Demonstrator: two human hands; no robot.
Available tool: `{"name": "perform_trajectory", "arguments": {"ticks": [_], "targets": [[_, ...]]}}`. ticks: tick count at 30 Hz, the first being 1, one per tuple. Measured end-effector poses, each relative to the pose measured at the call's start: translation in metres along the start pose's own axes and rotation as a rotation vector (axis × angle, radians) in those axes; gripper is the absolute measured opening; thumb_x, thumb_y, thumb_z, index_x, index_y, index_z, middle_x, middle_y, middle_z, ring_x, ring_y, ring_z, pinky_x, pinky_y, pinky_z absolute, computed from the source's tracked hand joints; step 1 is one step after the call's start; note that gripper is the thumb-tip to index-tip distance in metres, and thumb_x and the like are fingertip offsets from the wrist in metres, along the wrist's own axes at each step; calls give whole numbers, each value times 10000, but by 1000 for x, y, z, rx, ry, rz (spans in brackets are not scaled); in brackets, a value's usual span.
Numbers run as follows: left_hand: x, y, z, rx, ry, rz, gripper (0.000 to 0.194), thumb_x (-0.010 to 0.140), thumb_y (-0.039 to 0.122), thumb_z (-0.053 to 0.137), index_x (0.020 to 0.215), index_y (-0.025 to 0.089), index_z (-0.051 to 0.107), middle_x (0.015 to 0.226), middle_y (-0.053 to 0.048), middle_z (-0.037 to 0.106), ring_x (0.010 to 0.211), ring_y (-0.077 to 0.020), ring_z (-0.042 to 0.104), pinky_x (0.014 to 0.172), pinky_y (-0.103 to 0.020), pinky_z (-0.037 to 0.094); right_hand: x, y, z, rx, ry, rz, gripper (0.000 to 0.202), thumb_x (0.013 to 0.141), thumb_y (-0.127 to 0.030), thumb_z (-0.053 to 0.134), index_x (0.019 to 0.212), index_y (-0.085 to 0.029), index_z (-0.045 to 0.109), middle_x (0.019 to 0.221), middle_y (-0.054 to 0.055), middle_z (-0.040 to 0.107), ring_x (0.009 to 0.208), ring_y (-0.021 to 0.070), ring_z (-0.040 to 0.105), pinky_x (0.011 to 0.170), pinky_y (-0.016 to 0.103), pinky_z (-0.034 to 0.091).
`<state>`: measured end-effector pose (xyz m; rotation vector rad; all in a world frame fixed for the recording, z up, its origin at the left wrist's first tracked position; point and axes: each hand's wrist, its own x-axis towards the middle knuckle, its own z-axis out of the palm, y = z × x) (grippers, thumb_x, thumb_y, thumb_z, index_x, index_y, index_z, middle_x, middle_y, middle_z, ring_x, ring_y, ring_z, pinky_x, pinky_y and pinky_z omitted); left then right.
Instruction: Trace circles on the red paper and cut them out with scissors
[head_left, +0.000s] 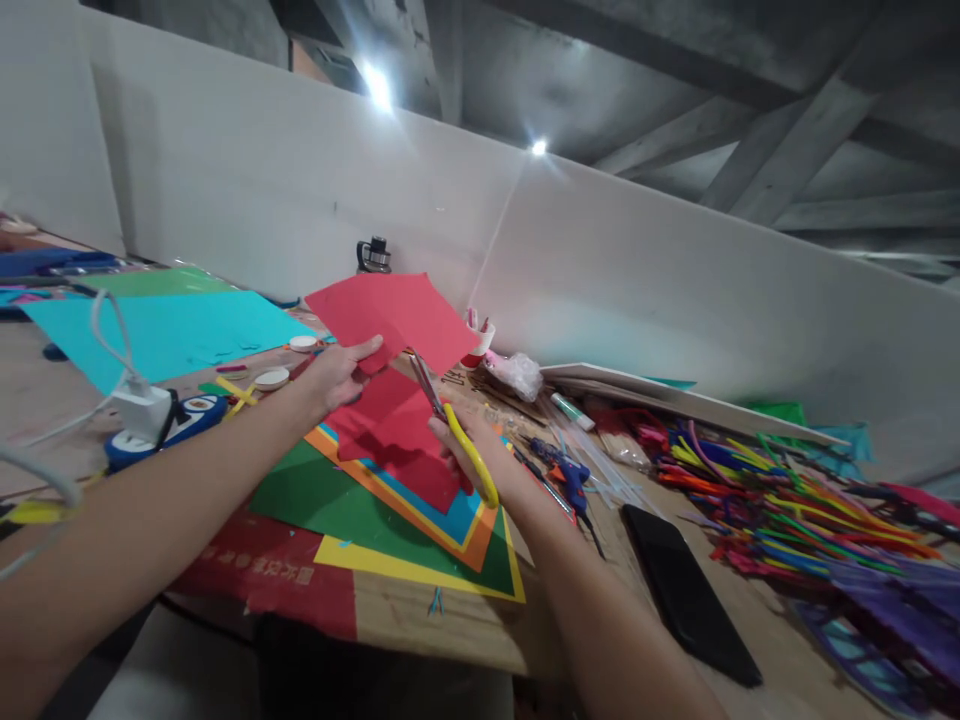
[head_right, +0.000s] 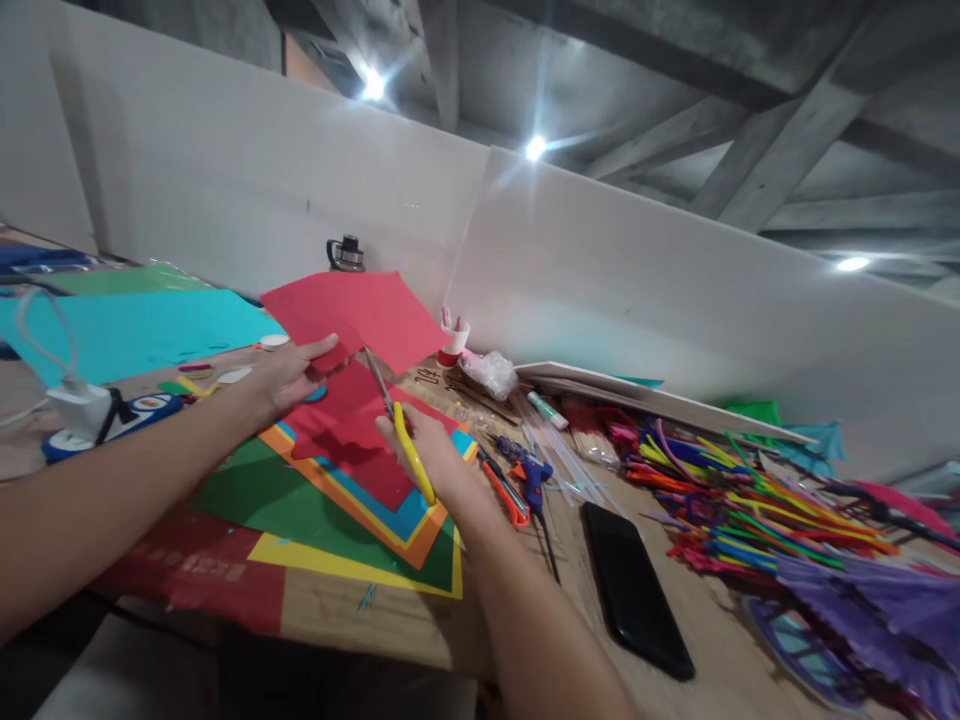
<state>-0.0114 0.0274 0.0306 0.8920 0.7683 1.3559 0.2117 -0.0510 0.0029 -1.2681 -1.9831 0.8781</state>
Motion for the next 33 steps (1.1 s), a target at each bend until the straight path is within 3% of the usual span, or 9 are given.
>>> {"name": "perform_trajectory", "arguments": {"ticks": [5,11,16,20,27,33], "targets": [[-12,-13,27,-346,76,74,90,783,25,658,739,101,681,721,-49,725,650,-125,681,681,-230,580,-1,-2,15,233,33,43,434,857,-633,457,861,-200,482,661,-25,546,463,96,509,418,206,399],[-26,-23,54,-448,75,111,119,798,-6,628,732,62,701,768,-87,740,724,-139,694,757,-255,581,2,-6,27,438,173,38,444,825,-636,512,939,-207,492,659,-54,499,449,78,480,412,199,420],[-22,-30,61,-475,51,147,83,827,70,644,790,77,717,842,-86,751,795,-147,698,841,-283,567,4,-10,28,476,239,-18,412,842,-622,512,914,-218,475,687,-63,453,485,69,469,451,198,441],[-20,-36,69,-488,46,175,74,824,144,680,789,86,711,843,-87,749,796,-158,702,863,-309,558,2,-11,28,437,221,-51,375,870,-587,502,921,-217,467,663,-68,441,489,70,443,456,196,414],[-37,-39,92,-440,85,136,146,752,216,761,748,93,682,781,-110,739,843,-231,710,844,-363,565,1,-12,29,505,280,-89,376,884,-597,482,937,-226,457,614,-77,413,466,59,398,423,168,355],[-36,-34,82,-459,8,163,89,757,155,733,807,84,711,826,-97,751,812,-198,710,861,-334,561,-1,-19,25,593,257,-28,450,836,-662,492,963,-231,463,630,-77,435,401,56,391,331,167,335]]}}
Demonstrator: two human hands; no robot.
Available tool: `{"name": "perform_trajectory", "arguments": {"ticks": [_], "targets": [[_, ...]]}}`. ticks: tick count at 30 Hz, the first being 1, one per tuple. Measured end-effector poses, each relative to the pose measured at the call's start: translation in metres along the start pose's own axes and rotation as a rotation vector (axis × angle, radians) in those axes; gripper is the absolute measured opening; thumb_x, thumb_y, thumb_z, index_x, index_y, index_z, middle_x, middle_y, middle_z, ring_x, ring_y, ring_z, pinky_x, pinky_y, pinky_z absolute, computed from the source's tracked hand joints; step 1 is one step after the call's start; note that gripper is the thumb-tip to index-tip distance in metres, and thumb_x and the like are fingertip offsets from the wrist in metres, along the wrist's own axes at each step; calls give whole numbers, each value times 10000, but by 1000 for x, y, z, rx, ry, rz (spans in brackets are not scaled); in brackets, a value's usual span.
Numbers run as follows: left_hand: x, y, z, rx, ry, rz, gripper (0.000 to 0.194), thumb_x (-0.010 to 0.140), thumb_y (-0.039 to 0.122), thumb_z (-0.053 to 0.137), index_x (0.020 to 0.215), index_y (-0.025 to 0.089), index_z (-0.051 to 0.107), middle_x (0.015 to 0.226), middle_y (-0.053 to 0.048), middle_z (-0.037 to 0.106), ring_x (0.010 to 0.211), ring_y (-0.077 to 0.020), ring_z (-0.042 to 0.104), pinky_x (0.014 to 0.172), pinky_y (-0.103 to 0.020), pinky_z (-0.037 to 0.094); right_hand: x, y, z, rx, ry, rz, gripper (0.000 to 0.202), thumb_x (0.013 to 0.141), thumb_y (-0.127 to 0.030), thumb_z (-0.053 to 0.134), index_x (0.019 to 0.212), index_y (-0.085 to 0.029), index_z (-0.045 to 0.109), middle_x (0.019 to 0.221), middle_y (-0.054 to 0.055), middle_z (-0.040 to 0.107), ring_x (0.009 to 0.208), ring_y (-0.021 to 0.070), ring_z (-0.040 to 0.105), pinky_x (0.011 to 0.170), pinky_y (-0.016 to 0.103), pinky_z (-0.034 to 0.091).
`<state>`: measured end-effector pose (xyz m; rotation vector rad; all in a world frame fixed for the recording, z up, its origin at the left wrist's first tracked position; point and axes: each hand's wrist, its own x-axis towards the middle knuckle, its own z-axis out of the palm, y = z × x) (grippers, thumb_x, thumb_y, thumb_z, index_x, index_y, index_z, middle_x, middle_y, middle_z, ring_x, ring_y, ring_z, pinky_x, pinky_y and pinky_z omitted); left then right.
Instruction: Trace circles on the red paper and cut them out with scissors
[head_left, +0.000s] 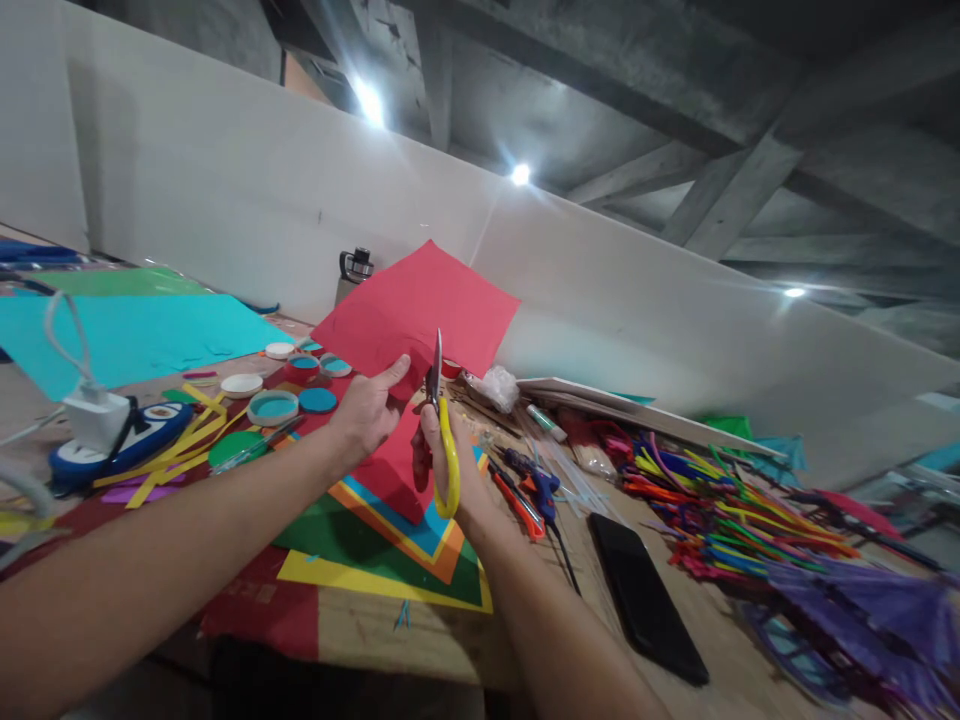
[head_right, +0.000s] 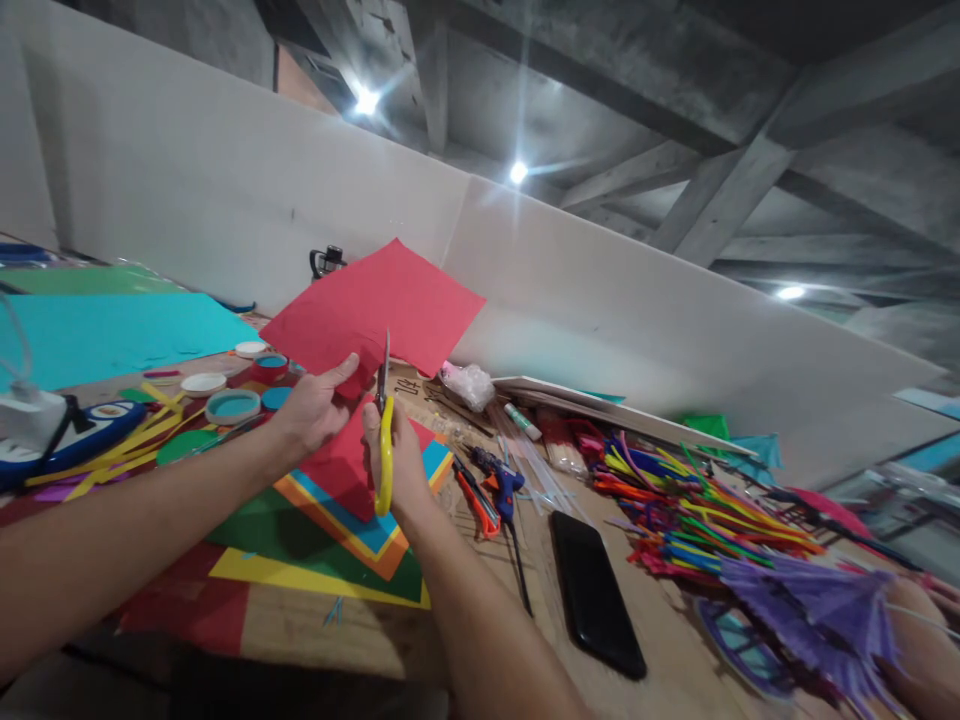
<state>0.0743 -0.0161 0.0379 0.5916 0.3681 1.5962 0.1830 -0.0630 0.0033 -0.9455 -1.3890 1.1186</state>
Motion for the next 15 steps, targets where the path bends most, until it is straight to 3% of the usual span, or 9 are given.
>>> {"name": "perform_trajectory", "arguments": {"ticks": [8,15], "targets": [[11,20,-14,77,-108,36,83,769,109,707,847,90,727,886,-88,759,820,-178,708,861,-301,556,1,-7,-7,-63,-42,72,529,789,-723,495,983,-231,480,633,-65,472,395,62,422,316,168,349],[9,22,-14,92,-149,15,233,761,75,691,989,116,720,958,-87,755,889,-182,703,858,-300,558,3,-2,-10,-77,-45,77,537,789,-731,493,976,-228,480,615,-73,462,380,58,414,317,164,341]]}}
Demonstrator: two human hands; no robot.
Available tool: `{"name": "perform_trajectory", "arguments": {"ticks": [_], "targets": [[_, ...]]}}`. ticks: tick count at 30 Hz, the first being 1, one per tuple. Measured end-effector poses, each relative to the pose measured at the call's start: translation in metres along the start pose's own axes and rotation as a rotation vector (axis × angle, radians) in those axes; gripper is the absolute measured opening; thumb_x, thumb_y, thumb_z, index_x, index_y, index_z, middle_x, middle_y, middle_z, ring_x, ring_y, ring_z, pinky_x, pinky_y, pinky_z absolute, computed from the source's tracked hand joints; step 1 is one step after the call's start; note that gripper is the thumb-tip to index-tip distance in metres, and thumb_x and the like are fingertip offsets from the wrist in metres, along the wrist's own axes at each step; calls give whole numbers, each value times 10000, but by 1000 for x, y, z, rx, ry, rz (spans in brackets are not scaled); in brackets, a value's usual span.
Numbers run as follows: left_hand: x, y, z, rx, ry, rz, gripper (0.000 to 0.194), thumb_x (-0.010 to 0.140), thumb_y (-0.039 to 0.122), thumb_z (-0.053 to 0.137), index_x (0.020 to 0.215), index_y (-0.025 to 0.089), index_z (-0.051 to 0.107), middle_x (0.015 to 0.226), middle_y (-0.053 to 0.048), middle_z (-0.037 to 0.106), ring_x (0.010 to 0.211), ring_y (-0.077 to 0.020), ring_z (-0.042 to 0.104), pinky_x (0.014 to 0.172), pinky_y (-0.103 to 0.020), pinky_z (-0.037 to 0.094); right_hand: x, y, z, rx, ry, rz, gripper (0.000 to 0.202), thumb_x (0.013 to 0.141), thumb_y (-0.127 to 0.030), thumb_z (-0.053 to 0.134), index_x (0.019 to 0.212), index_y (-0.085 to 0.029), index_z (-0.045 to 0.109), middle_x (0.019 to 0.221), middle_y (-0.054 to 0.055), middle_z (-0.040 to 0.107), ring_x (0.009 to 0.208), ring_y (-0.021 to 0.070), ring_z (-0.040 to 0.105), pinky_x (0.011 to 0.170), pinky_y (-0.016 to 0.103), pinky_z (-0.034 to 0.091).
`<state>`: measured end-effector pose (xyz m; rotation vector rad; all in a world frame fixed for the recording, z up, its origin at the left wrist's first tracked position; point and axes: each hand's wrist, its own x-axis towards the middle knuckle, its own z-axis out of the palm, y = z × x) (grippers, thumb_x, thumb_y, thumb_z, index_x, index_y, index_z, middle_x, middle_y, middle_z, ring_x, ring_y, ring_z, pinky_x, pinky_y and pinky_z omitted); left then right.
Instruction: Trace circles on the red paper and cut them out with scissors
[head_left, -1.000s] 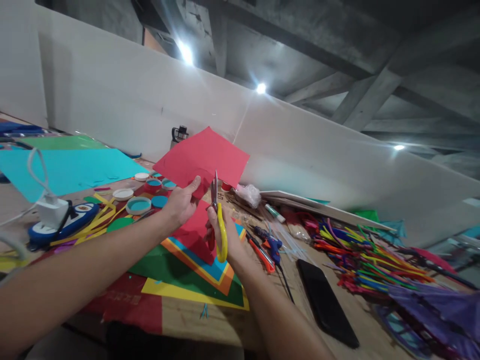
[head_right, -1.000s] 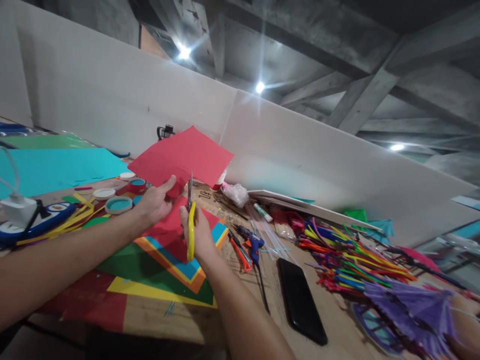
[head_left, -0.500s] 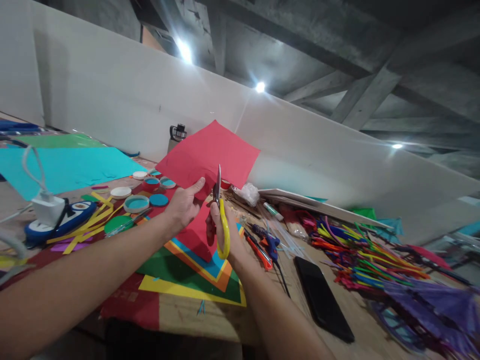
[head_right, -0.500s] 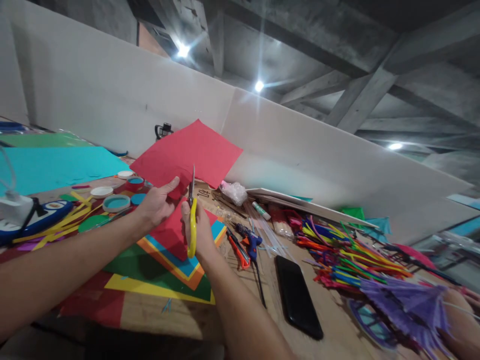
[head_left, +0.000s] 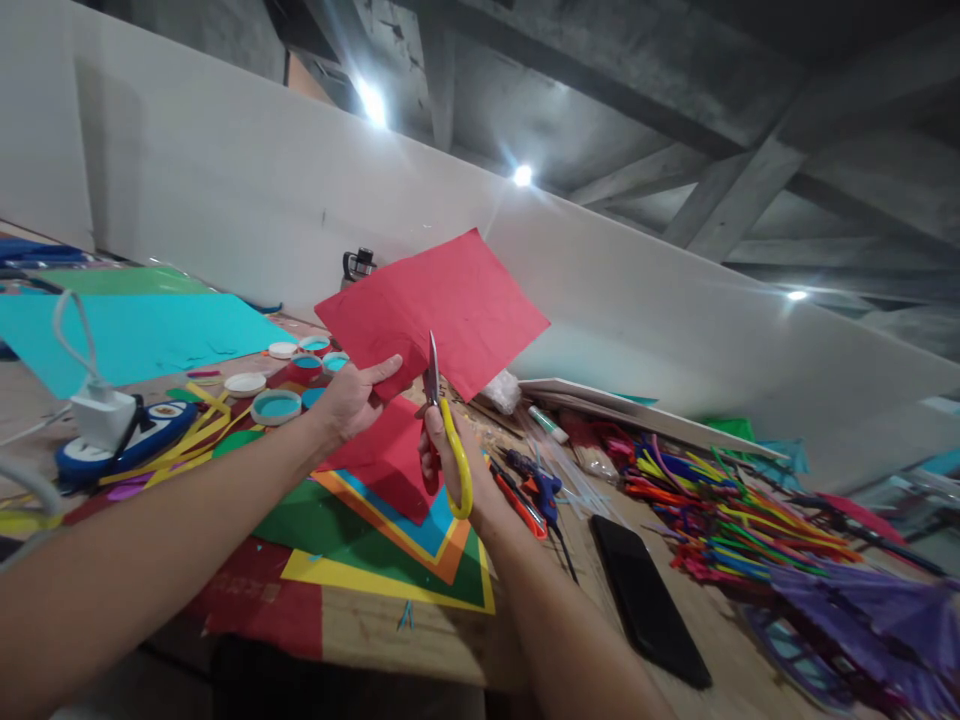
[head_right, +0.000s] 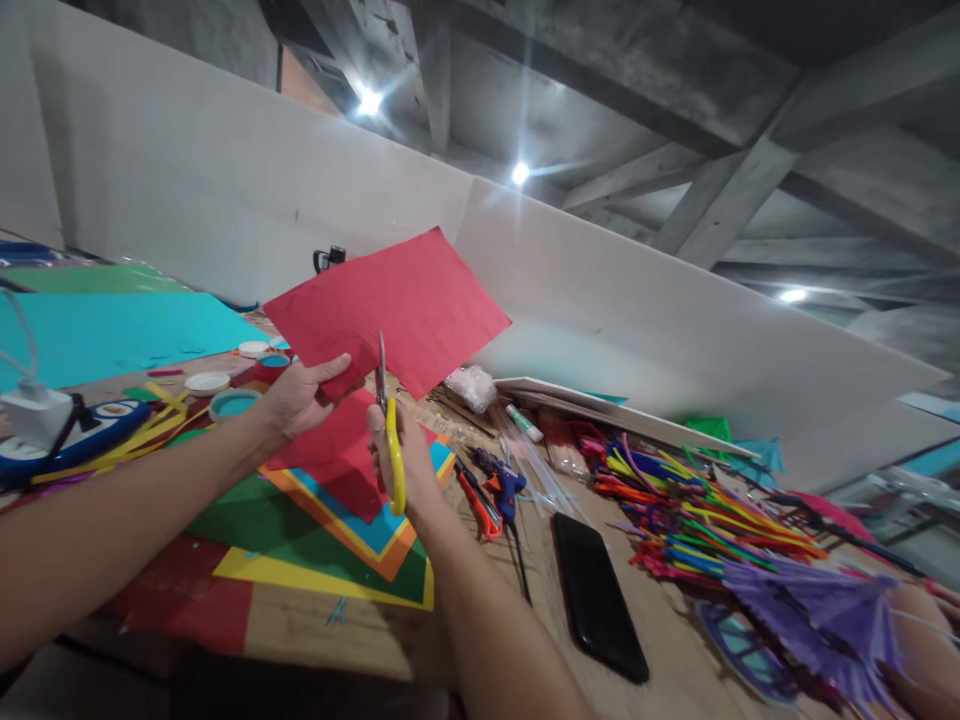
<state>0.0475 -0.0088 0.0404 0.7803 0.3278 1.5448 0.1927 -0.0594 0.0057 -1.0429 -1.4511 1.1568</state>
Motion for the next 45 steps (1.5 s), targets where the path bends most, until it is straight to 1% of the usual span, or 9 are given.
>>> {"name": "perform_trajectory", "arguments": {"ticks": [6,10,14,22,25,31,37,42,45], "targets": [[-1,-2,-2,13,4,-6,276,742,73,708,1013,129,721,960,-88,756,914,-197,704,895,-316,544,-2,-3,-1,-44,4,-13,519,806,-717,484,970,-225,478,629,-66,471,389,62,416,317,172,347],[-2,-1,-1,29,17,13,313,715,85,743,1021,145,711,942,-74,757,903,-198,707,900,-320,543,-5,-8,0,-11,-9,-18,507,820,-696,484,999,-222,470,636,-66,466,399,66,423,332,180,358],[-3,-1,1,57,38,-19,274,708,103,755,978,122,711,900,-91,757,925,-229,705,926,-359,538,-5,-9,0,17,-8,-25,483,824,-681,493,977,-223,462,612,-77,444,382,59,393,330,176,331],[-1,-1,-4,55,-7,-12,356,718,89,743,1068,132,695,941,-88,755,906,-215,711,898,-342,549,-5,-10,1,15,-3,-58,419,870,-620,481,935,-206,459,559,-75,414,389,60,363,363,189,304],[0,1,-4,53,-18,-11,361,729,69,721,1082,138,693,966,-88,752,899,-212,712,889,-341,554,-5,-11,0,8,-22,-63,429,856,-625,504,933,-205,472,559,-71,424,397,64,372,367,188,304],[0,4,-4,51,-25,-45,309,735,55,708,1033,135,704,977,-98,747,891,-213,710,895,-355,552,-2,-7,-2,-3,4,-14,497,793,-685,541,932,-211,489,557,-77,438,373,63,376,338,181,313],[1,7,-8,92,-27,-27,147,696,67,751,826,124,710,839,-61,743,764,-170,693,806,-296,570,-1,-8,-3,-10,10,12,472,783,-653,572,922,-205,516,521,-89,406,364,65,378,332,181,324],[0,11,-7,122,-31,-3,178,697,54,746,853,134,713,873,-51,746,739,-142,686,724,-232,572,-2,-6,-6,-58,-5,-14,468,797,-644,554,942,-200,548,537,-71,443,366,71,383,325,187,319],[1,12,-6,99,14,-46,138,753,135,725,890,129,721,925,-85,752,774,-165,701,750,-256,579,0,-4,-8,-114,-8,-48,434,810,-629,547,886,-202,536,545,-55,470,392,75,405,348,184,327]]}}
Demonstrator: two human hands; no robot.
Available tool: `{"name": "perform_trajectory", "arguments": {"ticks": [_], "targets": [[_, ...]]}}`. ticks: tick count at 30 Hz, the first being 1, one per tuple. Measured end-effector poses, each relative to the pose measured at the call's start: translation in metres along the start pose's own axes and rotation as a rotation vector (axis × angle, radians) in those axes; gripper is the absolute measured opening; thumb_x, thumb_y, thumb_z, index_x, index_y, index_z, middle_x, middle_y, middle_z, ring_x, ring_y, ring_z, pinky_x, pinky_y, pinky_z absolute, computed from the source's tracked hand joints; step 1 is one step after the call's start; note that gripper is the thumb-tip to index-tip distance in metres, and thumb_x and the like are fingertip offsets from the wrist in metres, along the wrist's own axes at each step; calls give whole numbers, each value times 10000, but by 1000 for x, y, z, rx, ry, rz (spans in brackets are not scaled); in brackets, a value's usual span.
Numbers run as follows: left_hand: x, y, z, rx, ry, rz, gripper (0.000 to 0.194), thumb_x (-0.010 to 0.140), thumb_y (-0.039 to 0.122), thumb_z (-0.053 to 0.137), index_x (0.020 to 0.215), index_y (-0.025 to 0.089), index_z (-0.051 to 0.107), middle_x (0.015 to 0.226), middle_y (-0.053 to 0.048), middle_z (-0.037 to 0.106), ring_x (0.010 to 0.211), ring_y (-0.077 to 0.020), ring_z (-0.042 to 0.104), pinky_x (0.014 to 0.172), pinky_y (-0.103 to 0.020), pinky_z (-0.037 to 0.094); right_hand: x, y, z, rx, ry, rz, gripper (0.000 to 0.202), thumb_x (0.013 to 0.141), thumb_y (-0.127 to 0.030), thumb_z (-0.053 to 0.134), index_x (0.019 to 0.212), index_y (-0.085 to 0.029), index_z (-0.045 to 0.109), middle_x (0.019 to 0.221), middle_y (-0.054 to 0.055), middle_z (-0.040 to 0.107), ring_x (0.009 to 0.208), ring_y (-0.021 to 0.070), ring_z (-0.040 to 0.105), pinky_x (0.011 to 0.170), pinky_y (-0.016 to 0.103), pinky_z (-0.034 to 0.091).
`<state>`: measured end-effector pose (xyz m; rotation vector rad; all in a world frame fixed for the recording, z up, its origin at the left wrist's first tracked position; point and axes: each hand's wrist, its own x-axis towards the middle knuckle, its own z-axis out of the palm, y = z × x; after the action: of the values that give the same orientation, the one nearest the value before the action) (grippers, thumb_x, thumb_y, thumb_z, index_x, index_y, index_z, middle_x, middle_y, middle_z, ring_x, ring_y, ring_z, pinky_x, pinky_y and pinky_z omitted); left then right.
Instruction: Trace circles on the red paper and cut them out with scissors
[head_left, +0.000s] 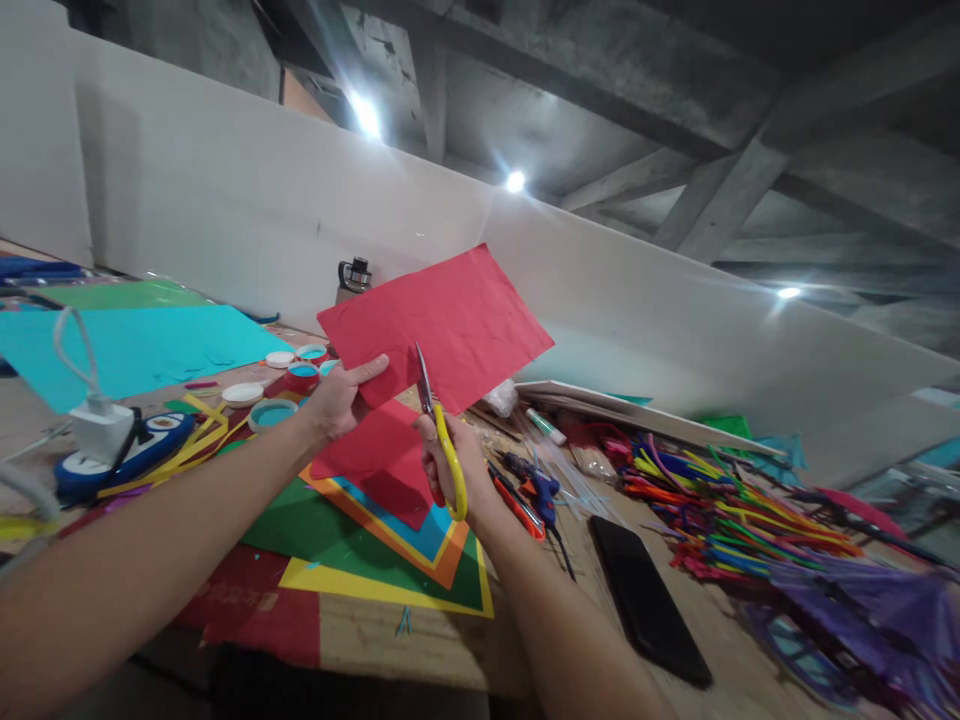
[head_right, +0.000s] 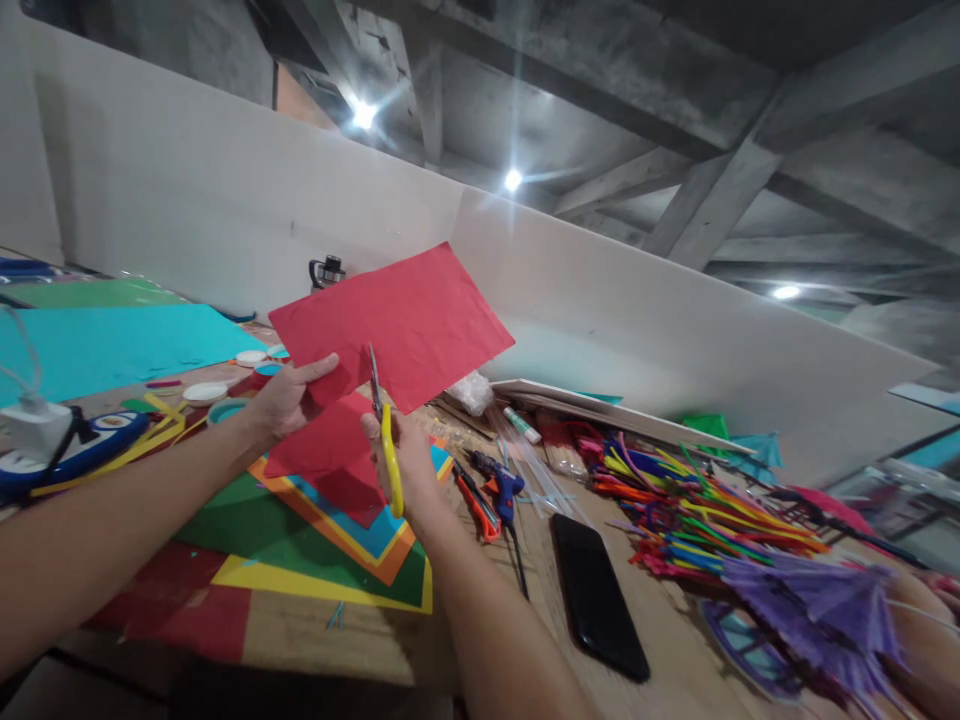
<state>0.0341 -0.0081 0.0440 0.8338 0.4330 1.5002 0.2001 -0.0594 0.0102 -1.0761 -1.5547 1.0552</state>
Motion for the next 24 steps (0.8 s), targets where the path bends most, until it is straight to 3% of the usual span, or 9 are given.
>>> {"name": "perform_trajectory", "arguments": {"ticks": [5,11,16,20,24], "targets": [[7,0,-4,32,74,39,223,710,149,763,927,125,716,916,-104,756,812,-206,711,811,-335,582,3,5,1,-63,-7,16,453,791,-653,557,848,-206,511,542,-59,466,394,76,418,353,183,350],[17,-3,-21,176,67,100,313,618,224,847,878,113,711,941,-117,752,838,-225,710,854,-367,567,4,14,6,107,-99,135,540,791,-719,494,985,-215,521,586,-72,486,390,74,450,348,181,392],[21,1,-27,207,49,170,524,570,230,870,1054,143,688,982,-111,749,896,-257,706,847,-402,567,2,11,5,29,-137,158,532,795,-698,514,977,-199,529,592,-66,497,385,76,471,348,181,395],[24,7,-29,191,33,107,547,581,163,853,1098,150,675,988,-116,748,876,-259,712,816,-389,580,0,6,3,-87,-102,113,533,790,-692,527,973,-192,542,569,-74,483,353,74,455,321,179,380],[25,11,-32,170,-27,32,486,614,136,826,1080,153,689,1025,-127,741,877,-255,714,827,-381,581,-1,8,5,-2,-122,69,529,816,-695,483,976,-194,536,595,-62,513,368,75,462,319,178,379]]}}
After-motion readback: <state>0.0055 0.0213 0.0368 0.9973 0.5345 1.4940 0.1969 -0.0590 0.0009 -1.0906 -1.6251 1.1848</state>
